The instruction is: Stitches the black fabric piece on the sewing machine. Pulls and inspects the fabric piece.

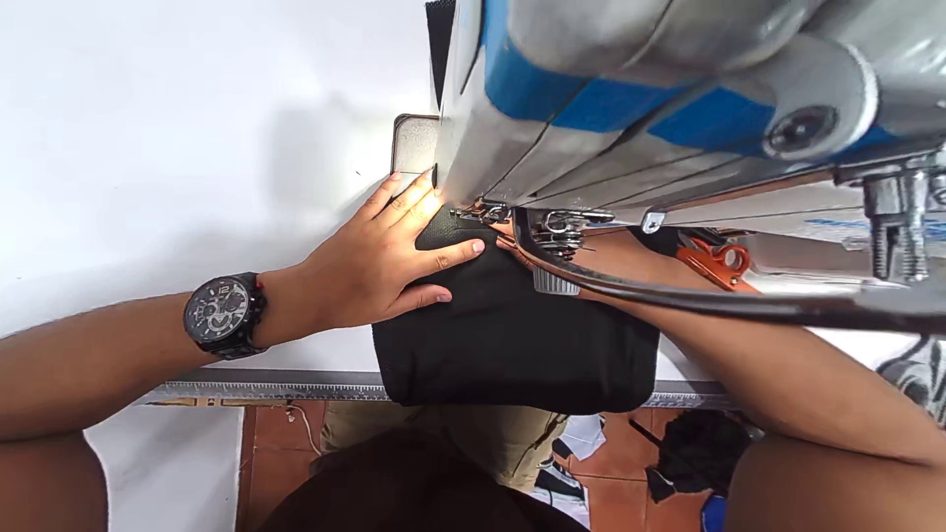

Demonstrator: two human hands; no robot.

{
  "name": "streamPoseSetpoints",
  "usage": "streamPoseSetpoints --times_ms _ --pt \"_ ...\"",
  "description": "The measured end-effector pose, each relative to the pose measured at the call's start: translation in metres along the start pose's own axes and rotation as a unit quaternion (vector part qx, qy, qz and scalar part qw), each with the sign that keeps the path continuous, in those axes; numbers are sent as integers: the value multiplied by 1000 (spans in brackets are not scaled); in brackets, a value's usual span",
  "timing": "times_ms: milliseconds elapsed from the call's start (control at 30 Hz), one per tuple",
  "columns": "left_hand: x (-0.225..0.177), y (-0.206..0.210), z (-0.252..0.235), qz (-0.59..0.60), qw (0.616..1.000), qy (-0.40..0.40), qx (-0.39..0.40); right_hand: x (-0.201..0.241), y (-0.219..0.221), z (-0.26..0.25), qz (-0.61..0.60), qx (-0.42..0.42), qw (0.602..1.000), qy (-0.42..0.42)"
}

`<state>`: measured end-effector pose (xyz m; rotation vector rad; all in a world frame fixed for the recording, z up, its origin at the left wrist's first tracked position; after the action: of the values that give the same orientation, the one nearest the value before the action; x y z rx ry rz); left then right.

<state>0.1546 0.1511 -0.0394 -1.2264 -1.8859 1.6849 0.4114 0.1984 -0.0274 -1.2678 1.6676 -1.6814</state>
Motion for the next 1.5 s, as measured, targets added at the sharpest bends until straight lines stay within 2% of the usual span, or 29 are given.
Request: streamPoseSetpoints --times_ms 133,333,667,833,967,1067,1133,1200,1267,1333,1400,1500 --pt "-1 -1 1 -9 1000 2 8 0 -2 -1 -3 24 1000 -4" --pt "3 0 -1 -6 1000 2 5 -5 2 -2 -15 14 1000 -10" --pt "13 -4 -7 5 1000 -15 21 -13 2 -9 -3 67 997 29" --pt "17 -5 -10 8 999 -23 24 -12 -2 -10 41 42 998 20" --pt "16 -5 -10 0 999 -21 28 -8 -5 -10 43 50 997 47" --pt "15 -6 -10 -3 999 -26 32 -5 -3 -9 31 8 998 56" --pt "17 -5 -10 3 999 -27 38 -6 -2 -12 39 -35 998 25" --pt "17 -5 -11 4 999 -22 33 -8 -3 -15 73 -61 995 -4" --pt "16 -8 -8 -4 999 -18 36 1 -15 -11 115 -87 990 5" --pt "13 -12 7 -3 999 -21 39 25 -39 16 99 -80 990 68" --pt "11 -18 39 9 999 -30 42 63 -59 78 13 -104 983 150" --pt "4 -33 95 17 998 -51 45 117 -35 190 -191 -192 932 240"
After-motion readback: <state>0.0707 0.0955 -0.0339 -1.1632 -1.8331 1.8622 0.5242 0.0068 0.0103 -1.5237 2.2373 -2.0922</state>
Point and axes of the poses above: each hand's wrist, its own z-axis away from the middle knuckle, its own y-axis out of the palm, x = y × z, the point moved 2 cm from there along -z, towards the middle knuckle, and after that the axes turned 3 degrees about -x, right-handed, at the moved point
